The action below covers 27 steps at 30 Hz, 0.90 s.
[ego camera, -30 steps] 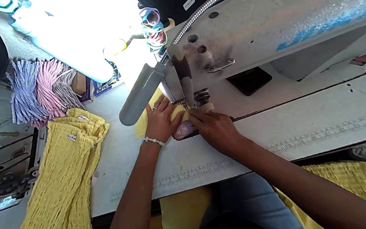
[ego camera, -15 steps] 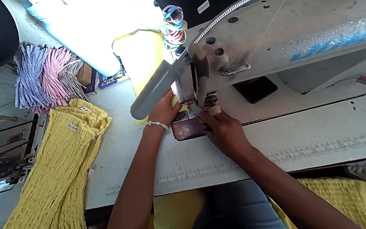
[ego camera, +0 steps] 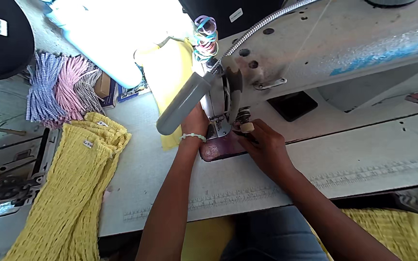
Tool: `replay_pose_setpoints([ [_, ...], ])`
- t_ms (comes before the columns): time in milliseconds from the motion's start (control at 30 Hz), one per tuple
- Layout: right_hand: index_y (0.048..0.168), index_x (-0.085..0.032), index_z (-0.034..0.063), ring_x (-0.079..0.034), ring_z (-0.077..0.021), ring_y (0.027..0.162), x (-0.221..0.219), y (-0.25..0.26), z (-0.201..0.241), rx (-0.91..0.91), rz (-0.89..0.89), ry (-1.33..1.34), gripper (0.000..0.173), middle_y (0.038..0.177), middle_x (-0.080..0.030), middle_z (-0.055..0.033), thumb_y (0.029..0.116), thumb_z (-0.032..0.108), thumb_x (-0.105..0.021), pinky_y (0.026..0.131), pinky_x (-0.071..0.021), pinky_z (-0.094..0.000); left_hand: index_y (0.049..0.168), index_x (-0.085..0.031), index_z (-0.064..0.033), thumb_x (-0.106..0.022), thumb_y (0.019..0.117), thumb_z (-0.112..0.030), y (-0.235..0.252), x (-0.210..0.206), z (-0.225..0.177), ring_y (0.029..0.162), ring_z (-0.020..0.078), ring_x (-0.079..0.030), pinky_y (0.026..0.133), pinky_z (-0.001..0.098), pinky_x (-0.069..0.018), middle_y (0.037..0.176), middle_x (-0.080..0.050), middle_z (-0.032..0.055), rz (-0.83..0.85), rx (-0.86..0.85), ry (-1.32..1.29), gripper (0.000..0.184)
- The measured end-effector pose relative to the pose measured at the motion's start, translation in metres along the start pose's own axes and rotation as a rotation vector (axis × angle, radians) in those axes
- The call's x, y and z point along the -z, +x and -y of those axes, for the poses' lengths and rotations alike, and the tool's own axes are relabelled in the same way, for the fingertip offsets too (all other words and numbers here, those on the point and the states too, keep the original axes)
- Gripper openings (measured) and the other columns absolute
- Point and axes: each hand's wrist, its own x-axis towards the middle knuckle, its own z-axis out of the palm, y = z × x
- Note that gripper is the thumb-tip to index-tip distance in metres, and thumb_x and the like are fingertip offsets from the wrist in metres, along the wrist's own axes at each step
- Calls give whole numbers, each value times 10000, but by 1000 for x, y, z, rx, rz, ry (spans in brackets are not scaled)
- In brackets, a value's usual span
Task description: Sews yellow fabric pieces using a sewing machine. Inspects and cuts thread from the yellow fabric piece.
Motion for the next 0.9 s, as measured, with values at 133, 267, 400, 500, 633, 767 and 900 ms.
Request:
replay_pose_setpoints([
  [133,1132,-736,4,-692,-278,690,-4,-5,0,46,48,-80,313,901,-706,-152,976,263,-656,606,-569,-425,1296,-603,115,-530,1065,-193,8,17,-1,1327,458,-523,1129,574,-351,1327,-594,341,-12,203,-60,391],
  [267,1228,-735,48,-693,-298,664,-14,-7,4,155,81,-176,335,849,-701,-148,989,259,-633,571,-565,-422,1246,-586,145,-557,1020,-77,11,19,50,1219,456,-595,1064,568,-437,1252,-618,339,-201,145,-193,317],
  [400,1342,-682,52,-647,-329,599,-38,7,34,205,172,-338,400,782,-642,-184,954,151,-693,506,-521,-424,1198,-583,48,-545,1069,-242,-31,34,74,980,360,-650,875,558,-516,1065,-652,247,-149,268,-389,320],
  [500,1409,-614,28,-692,-379,727,-53,26,65,63,396,-413,444,968,-677,-246,966,44,-616,604,-553,-471,1160,-584,33,-557,1060,-221,-65,40,67,872,241,-610,811,446,-499,962,-627,165,-110,354,-469,274],
  [633,1417,-613,55,-697,-384,805,-57,28,77,29,558,-434,418,1052,-682,-237,1010,34,-520,654,-554,-473,1152,-668,74,-609,1027,-227,-102,41,72,1083,343,-651,975,518,-491,1126,-676,229,-8,195,-258,331],
  [767,1401,-639,99,-711,-394,856,-30,-4,65,45,532,-231,407,1055,-707,-224,1028,260,-604,710,-560,-522,1045,-714,47,-717,941,-268,-152,83,97,975,380,-652,894,580,-499,1011,-674,219,398,68,-163,332],
  [900,1209,-734,46,-734,-314,756,-6,-44,40,205,212,-136,340,885,-746,-135,906,194,-690,621,-595,-442,949,-739,9,-669,969,-355,-208,132,151,862,269,-672,793,477,-548,936,-696,147,653,129,-201,371],
])
